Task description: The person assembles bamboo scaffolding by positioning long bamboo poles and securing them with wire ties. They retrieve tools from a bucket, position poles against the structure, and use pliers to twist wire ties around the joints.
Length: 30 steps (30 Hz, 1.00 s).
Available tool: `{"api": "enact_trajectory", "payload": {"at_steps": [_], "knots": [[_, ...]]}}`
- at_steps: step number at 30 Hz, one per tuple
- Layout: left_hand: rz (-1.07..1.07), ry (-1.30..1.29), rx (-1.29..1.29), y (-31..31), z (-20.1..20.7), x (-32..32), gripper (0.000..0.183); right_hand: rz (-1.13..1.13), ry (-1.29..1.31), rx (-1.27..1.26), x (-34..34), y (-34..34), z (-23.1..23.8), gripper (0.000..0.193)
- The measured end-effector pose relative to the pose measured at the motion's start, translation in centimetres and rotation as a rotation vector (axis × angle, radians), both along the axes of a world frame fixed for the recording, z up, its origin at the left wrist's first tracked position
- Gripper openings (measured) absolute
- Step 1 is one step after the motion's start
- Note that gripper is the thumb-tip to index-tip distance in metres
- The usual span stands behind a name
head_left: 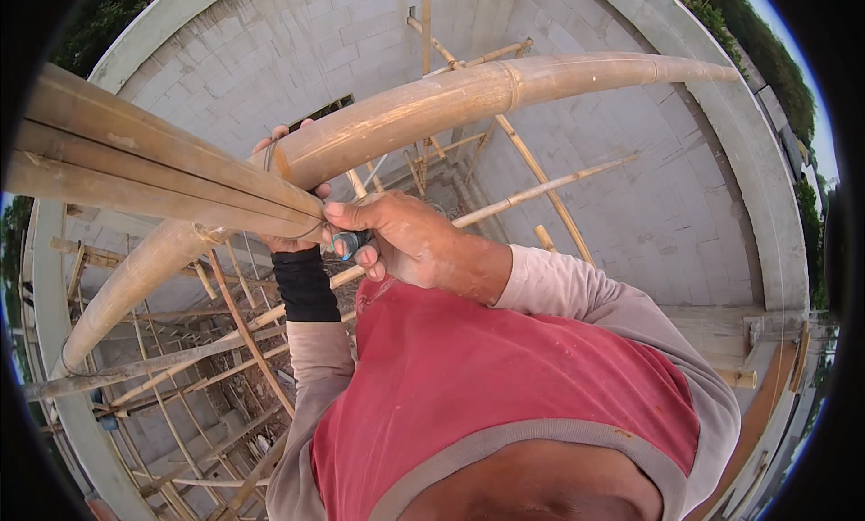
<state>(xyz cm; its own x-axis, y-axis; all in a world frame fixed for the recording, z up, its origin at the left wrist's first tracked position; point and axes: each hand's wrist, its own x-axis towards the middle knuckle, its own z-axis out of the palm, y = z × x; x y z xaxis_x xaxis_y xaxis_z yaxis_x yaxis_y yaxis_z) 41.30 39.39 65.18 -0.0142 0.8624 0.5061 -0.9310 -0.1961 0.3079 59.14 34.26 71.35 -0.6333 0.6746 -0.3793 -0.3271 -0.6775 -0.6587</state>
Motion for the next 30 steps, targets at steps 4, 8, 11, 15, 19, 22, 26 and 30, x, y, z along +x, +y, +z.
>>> {"api": "enact_trajectory", "payload": {"at_steps": [4,8,11,15,19,22,26,30], "knots": [[0.014,-0.008,0.042,-0.3,0.0,0.7,0.096,0.008,-0.325,0.281,2.2,-0.9,2.4,0.034],[-0.106,0.040,0.063,0.4,-0.1,0.0,0.108,-0.335,-0.918,1.454,4.2,-0.8,0.9,0.032],[0.006,0.207,0.078,0.0,0.3,0.1,0.077,-0.483,-0.966,2.174,3.2,0.4,0.9,0.024],[0.102,0.263,0.090,0.1,0.1,0.5,0.065,-0.528,-0.822,2.443,2.1,2.4,0.9,0.011],[0.132,0.113,-0.116,0.4,-0.6,0.9,0.066,-0.445,-0.736,2.565,2.3,4.2,0.3,0.010],[0.063,0.067,-0.139,0.0,-0.6,0.1,0.054,-0.637,-0.592,2.619,0.6,4.8,0.0,0.013],[-0.054,0.148,0.074,0.9,0.7,-0.9,0.061,-0.853,-0.554,2.544,0.0,4.6,1.0,0.016],[0.454,0.203,-0.318,0.4,3.2,1.4,0.059,-0.756,-0.639,2.466,0.1,3.7,2.0,0.023]]}}
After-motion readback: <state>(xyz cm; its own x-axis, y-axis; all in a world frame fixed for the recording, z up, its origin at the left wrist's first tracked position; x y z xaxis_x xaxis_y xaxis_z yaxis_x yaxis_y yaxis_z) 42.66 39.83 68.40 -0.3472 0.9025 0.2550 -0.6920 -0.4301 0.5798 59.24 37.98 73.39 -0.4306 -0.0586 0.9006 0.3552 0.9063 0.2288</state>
